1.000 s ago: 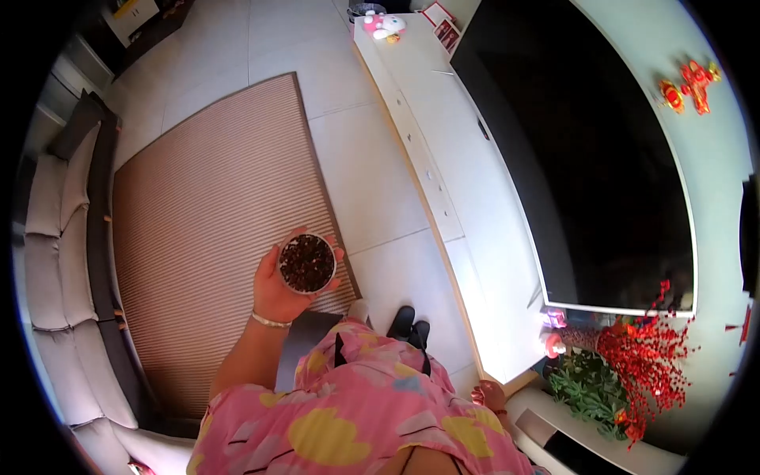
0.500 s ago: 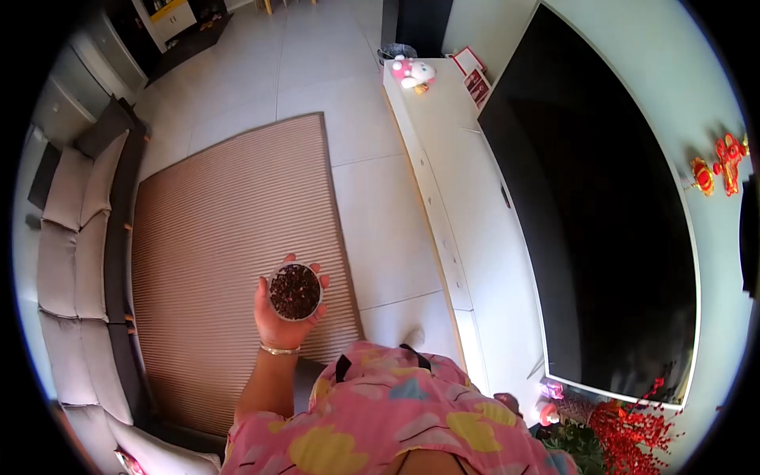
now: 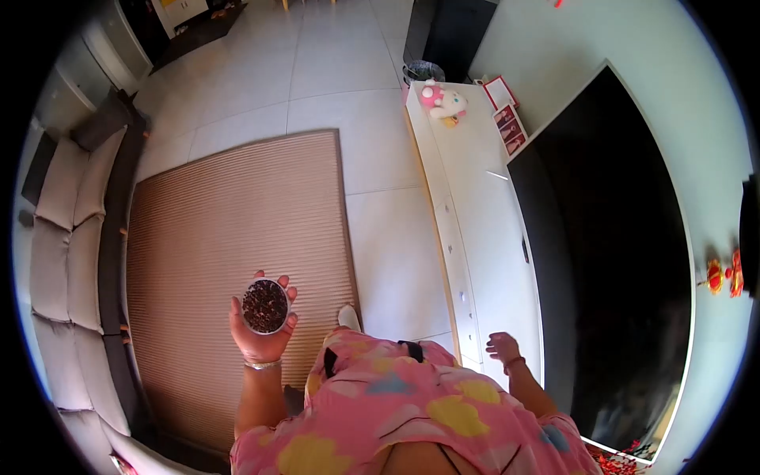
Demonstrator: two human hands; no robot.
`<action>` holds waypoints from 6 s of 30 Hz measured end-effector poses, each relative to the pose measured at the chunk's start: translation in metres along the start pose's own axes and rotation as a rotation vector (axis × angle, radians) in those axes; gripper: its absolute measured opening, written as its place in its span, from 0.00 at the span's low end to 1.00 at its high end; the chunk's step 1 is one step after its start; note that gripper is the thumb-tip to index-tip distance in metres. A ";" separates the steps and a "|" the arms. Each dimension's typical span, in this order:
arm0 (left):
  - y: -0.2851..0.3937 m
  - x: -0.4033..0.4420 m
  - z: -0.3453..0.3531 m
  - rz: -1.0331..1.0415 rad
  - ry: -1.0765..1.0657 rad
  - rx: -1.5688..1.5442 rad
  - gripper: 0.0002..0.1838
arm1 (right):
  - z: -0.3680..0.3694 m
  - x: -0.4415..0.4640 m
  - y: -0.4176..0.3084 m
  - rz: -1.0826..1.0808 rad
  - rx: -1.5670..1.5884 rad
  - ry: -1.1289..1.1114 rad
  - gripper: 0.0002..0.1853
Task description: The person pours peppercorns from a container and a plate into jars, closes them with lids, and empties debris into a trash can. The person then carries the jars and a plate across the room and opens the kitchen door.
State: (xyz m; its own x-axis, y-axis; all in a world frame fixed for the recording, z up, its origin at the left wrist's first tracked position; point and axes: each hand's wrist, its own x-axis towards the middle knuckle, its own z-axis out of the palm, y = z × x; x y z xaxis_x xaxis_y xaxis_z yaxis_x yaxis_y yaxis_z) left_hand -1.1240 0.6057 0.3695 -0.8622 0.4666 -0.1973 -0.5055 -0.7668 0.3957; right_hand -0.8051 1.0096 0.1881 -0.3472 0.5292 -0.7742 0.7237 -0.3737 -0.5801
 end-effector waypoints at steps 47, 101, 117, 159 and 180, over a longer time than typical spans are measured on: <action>-0.031 0.956 0.123 -0.753 -0.173 0.086 0.34 | 0.225 0.368 -0.640 0.097 0.256 0.060 0.10; -0.300 1.299 0.090 -1.197 -0.201 0.374 0.33 | 0.313 0.477 -0.763 0.328 0.658 0.146 0.10; -0.282 1.276 0.136 -1.044 -0.556 0.808 0.42 | 0.325 0.649 -0.948 -0.477 0.597 0.076 0.15; -0.291 1.286 0.160 -0.745 -0.705 1.249 0.41 | 0.314 0.702 -0.952 -0.279 0.875 0.117 0.14; -0.285 1.286 0.162 -0.751 -0.816 1.146 0.43 | 0.304 0.693 -0.977 -0.434 0.384 0.457 0.10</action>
State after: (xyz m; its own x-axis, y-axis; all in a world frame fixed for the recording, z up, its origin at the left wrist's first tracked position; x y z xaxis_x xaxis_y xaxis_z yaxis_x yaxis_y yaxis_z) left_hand -2.0834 1.4956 0.1479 -0.0014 0.9579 -0.2872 -0.1727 0.2826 0.9435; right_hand -1.9340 1.5098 0.1409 -0.2109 0.9233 -0.3210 0.2892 -0.2547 -0.9227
